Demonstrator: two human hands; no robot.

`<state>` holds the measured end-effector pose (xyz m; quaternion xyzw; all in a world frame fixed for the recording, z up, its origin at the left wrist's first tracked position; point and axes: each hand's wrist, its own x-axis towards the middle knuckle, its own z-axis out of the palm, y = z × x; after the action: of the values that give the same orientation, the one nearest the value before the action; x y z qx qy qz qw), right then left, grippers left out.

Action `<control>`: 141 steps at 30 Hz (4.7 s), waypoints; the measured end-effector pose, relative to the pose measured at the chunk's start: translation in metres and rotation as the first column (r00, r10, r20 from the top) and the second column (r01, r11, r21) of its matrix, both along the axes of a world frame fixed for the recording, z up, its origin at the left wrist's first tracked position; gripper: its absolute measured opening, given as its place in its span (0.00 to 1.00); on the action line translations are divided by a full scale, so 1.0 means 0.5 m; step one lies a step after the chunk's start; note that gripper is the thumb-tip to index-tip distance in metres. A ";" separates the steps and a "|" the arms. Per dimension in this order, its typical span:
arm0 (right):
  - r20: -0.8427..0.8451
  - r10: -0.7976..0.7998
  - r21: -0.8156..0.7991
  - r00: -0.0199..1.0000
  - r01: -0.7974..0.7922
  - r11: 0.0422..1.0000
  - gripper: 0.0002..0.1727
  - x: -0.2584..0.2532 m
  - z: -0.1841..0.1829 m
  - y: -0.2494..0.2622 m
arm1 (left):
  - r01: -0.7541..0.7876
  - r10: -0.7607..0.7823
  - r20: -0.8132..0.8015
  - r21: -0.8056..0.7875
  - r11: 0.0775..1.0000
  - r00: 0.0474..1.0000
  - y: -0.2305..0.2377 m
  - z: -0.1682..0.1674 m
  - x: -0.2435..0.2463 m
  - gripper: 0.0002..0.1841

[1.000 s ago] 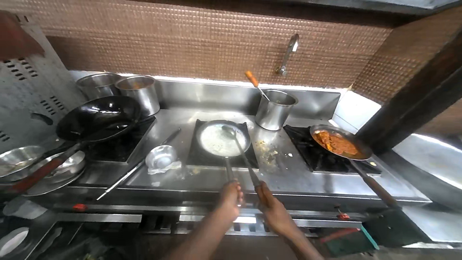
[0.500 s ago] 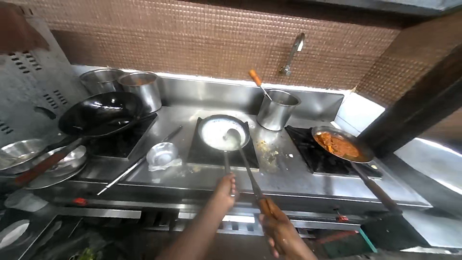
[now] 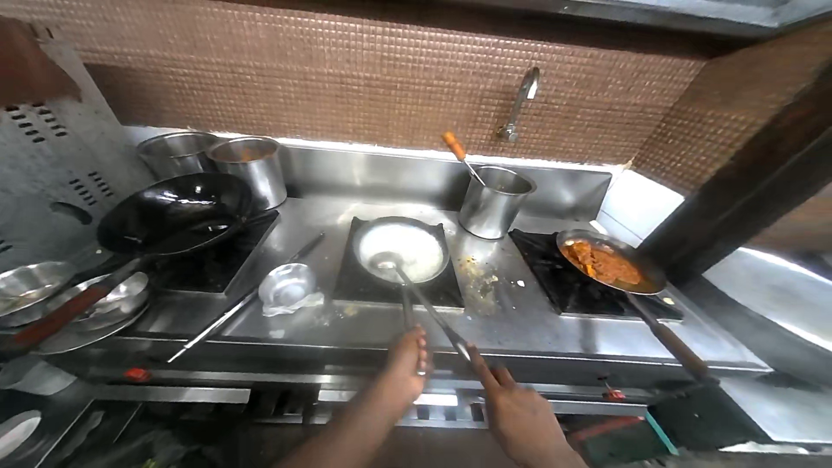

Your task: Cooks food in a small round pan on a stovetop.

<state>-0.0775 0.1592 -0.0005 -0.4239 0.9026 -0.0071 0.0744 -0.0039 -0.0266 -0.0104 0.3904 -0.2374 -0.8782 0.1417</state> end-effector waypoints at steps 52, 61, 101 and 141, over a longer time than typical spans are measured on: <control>-0.084 0.110 0.142 0.990 -0.098 0.985 0.43 -0.058 -0.002 -0.066 | 0.063 -0.063 0.006 -0.015 0.998 0.998 -0.040 -0.013 0.026 0.08; 0.552 -0.118 -0.100 0.826 0.206 0.973 0.44 -0.124 0.015 -0.006 | 0.000 0.001 0.030 -0.024 1.000 1.000 -0.003 0.009 0.032 0.09; 0.117 -0.162 0.102 0.980 0.150 0.983 0.48 -0.010 0.003 -0.065 | -0.017 0.023 0.079 -0.076 0.997 0.997 0.044 0.018 0.013 0.12; 0.807 -0.043 -0.275 0.589 0.439 0.855 0.48 -0.020 -0.061 -0.023 | -0.034 0.037 0.048 -0.049 0.998 0.998 0.029 0.000 0.000 0.10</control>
<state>-0.0877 0.1475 -0.0311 -0.2528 0.8029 -0.4066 0.3551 -0.0040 -0.0119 -0.0104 0.4125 -0.2547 -0.8597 0.1607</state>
